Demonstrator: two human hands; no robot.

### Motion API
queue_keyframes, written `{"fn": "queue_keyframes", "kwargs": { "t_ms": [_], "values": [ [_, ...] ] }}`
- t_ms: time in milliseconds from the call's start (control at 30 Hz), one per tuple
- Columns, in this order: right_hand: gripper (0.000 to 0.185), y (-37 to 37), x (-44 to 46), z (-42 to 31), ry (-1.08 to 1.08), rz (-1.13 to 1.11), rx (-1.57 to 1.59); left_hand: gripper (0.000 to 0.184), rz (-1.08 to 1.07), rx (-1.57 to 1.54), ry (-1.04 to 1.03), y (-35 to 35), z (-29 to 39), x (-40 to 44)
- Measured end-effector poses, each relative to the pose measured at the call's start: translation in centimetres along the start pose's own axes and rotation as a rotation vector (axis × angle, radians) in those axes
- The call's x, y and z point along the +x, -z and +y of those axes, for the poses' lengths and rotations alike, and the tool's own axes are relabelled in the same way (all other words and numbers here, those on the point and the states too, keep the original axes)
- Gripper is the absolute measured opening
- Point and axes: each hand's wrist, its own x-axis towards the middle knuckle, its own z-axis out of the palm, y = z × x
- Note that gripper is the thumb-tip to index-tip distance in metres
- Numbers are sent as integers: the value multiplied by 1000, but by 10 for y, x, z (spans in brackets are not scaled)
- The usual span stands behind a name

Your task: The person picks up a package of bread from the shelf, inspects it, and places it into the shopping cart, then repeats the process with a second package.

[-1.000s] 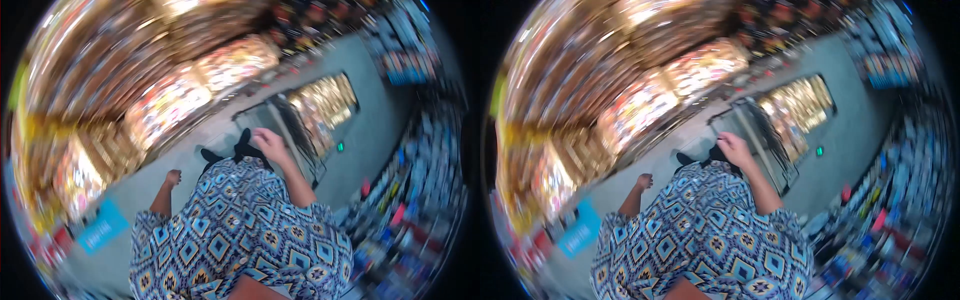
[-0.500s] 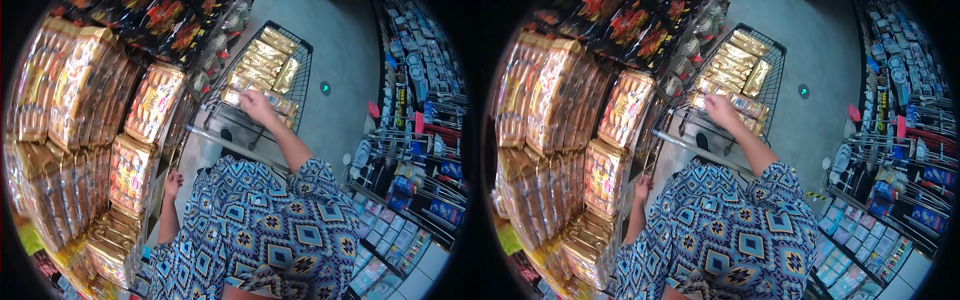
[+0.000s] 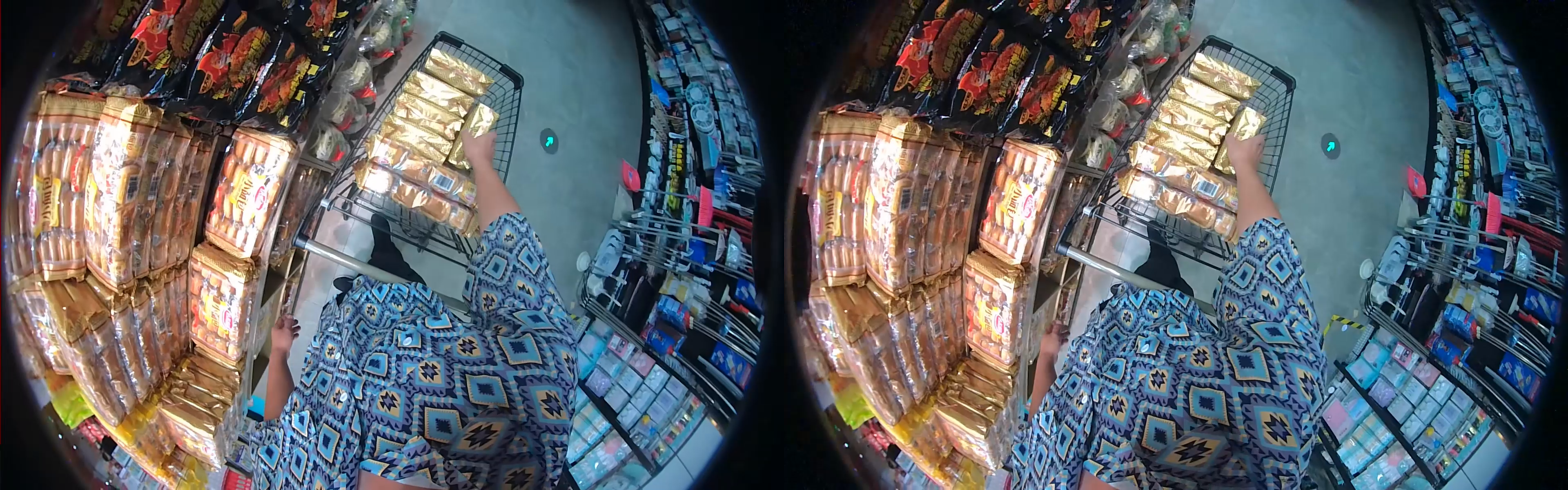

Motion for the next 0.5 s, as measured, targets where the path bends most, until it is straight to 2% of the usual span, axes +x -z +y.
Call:
{"fn": "queue_keyframes", "kwargs": {
  "t_ms": [67, 133, 167, 333, 400, 433, 500],
  "values": [
    [81, 0, 1, -4, -10, -8, -20, 32, -8, 1, -83, -12, 21, -10],
    [83, 12, -8, -19, -217, -23, 26, 31, -9, -3, -116, -23, 38, -18],
    [82, 7, -5, -19, -228, 2, -26, 30, -16, -5, -144, -27, 44, -20],
    [69, 3, 22, 10, -103, -111, 126, 30, -72, 70, -182, -28, 40, -17],
    [63, 18, 19, 5, -132, 11, 103, 30, -70, 109, -193, -21, 35, -14],
    [61, 23, 19, 8, -80, 80, 48, 30, -65, 101, -177, -15, 27, -7],
    [59, 55, 9, -7, -45, 104, 23, 31, -56, 85, -159, -8, 19, -1]
  ]
}}
